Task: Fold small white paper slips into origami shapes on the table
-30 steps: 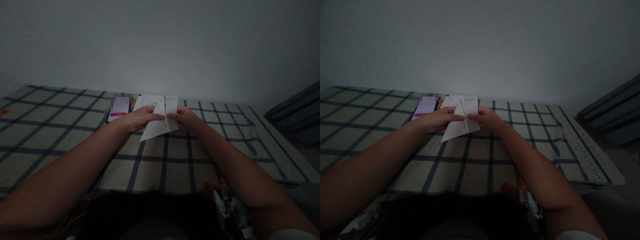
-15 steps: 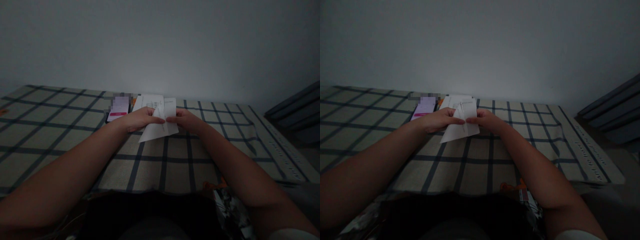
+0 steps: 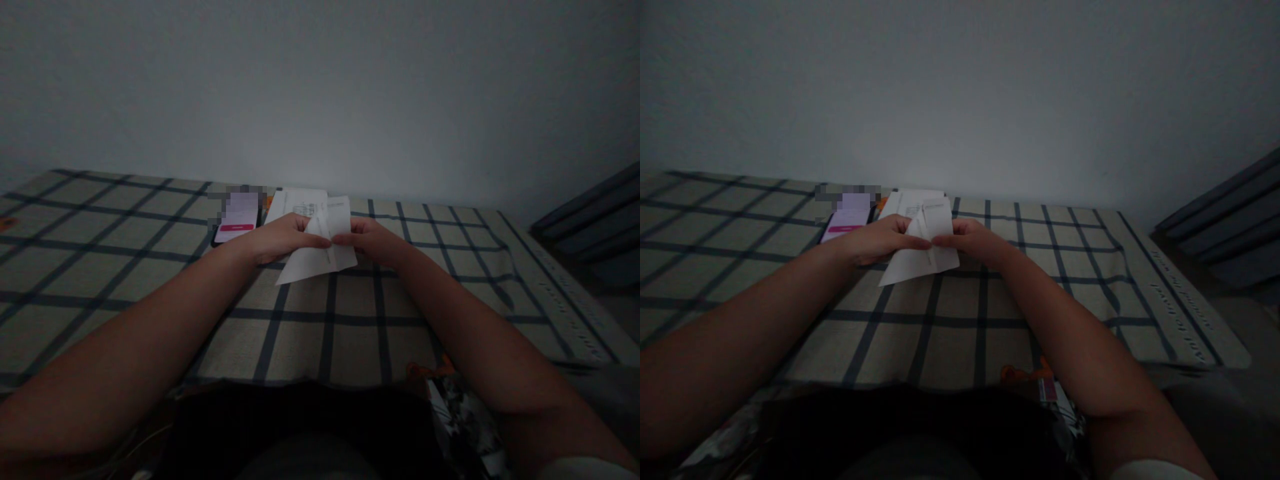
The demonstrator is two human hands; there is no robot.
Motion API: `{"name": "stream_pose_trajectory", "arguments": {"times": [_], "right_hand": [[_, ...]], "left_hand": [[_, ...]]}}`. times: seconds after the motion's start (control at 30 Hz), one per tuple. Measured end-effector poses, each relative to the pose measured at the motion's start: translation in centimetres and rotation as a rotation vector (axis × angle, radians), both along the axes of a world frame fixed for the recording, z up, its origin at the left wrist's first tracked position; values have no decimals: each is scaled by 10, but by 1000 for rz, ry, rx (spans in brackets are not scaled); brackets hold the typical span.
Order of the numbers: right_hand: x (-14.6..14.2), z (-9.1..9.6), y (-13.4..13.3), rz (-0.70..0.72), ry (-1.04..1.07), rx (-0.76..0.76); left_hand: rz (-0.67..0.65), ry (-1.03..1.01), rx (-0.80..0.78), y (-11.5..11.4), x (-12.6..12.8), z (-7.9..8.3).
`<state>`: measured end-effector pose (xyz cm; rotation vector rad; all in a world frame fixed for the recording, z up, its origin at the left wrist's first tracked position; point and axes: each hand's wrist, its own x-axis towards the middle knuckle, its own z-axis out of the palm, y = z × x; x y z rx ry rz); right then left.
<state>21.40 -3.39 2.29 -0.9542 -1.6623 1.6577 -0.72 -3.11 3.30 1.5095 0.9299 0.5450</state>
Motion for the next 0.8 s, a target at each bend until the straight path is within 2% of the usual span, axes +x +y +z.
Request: {"name": "stream_pose_trajectory", "arguments": {"times": [0.17, 0.27, 0.47, 0.57, 0.8], "right_hand": [[-1, 2, -3, 22, -12, 1], [-1, 4, -4, 25, -14, 36], [-3, 3, -4, -73, -4, 128], [-2, 1, -3, -91, 30, 110], [1, -2, 2, -32, 37, 52]], "left_hand": [[-6, 31, 3, -2, 0, 3], [-5, -16, -14, -3, 1, 2], [45, -127, -115, -2, 3, 0], [76, -145, -132, -2, 4, 1], [129, -118, -109, -2, 5, 3]]}}
